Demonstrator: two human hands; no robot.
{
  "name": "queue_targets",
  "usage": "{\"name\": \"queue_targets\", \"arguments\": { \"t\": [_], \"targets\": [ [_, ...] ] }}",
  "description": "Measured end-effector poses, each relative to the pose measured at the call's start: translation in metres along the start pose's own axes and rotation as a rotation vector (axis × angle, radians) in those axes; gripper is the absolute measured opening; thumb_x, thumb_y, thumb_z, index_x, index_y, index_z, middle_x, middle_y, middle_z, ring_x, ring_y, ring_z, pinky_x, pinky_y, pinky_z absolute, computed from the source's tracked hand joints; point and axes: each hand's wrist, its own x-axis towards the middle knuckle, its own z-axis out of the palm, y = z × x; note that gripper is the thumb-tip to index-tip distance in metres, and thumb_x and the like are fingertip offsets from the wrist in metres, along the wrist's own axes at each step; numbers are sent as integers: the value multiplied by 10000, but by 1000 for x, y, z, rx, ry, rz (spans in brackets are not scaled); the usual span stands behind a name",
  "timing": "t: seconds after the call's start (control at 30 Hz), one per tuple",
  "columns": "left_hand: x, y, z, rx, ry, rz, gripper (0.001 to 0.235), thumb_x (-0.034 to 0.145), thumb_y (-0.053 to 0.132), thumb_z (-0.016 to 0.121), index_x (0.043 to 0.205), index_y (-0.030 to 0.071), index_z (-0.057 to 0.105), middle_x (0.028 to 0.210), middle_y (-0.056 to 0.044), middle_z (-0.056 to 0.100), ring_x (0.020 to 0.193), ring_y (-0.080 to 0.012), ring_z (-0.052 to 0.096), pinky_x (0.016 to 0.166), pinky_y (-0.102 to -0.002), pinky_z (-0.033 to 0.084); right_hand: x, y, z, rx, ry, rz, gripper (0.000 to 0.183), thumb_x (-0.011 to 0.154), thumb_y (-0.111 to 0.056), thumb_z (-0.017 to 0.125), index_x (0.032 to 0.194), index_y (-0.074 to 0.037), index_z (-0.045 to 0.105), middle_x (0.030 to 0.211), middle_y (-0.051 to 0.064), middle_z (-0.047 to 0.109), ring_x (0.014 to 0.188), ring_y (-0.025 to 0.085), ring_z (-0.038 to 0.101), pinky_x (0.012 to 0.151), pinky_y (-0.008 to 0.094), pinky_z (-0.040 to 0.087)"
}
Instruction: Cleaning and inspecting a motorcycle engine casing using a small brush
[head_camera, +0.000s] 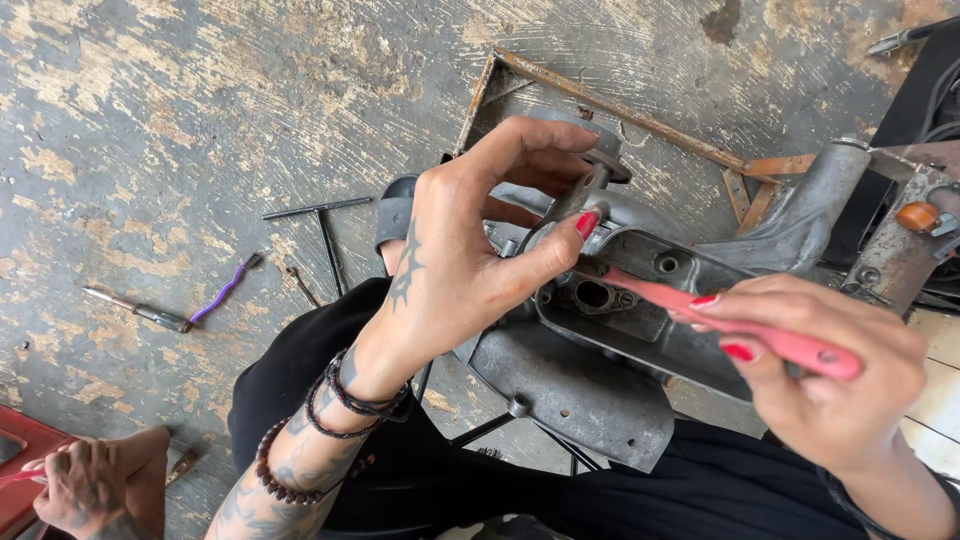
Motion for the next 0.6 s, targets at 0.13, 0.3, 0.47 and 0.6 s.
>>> {"name": "queue_targets", "arguments": {
  "t": [0.13,0.3,0.47,0.6],
  "targets": [
    [1,-1,0,16,6,9,365,909,185,657,1263,140,582,1113,-31,757,1031,-113,749,825,-240,643,2,-11,-10,79,34,4,309,918,-162,546,965,105,693,794,189,685,702,268,684,594,291,482],
    [2,-8,3,95,-15,52,386,900,204,646,1270,125,574,1109,-44,743,1036,-137,736,807,-261,621,-35,15,-19,79,23,63,261,927,-125,582,1058,91,648,979,210,714,864,330,722,769,354,572],
    [-2,-2,13,2,-88,79,428,923,216,706,1313,140,547,1131,-12,726,1029,-111,736,838,-244,631,-117,64,-31,52,199,267,502,1144,-324,343,1060,104,592,1036,242,671,1015,355,686,946,398,535],
    [-2,-4,29,-110,-175,116,462,956,280,727,1359,154,541,1207,-44,724,1170,-136,725,964,-261,652,-214,150,-31,204,563,441,1068,945,-1047,357,1212,-29,539,1060,107,537,992,227,590,998,347,543]
  ]
}}
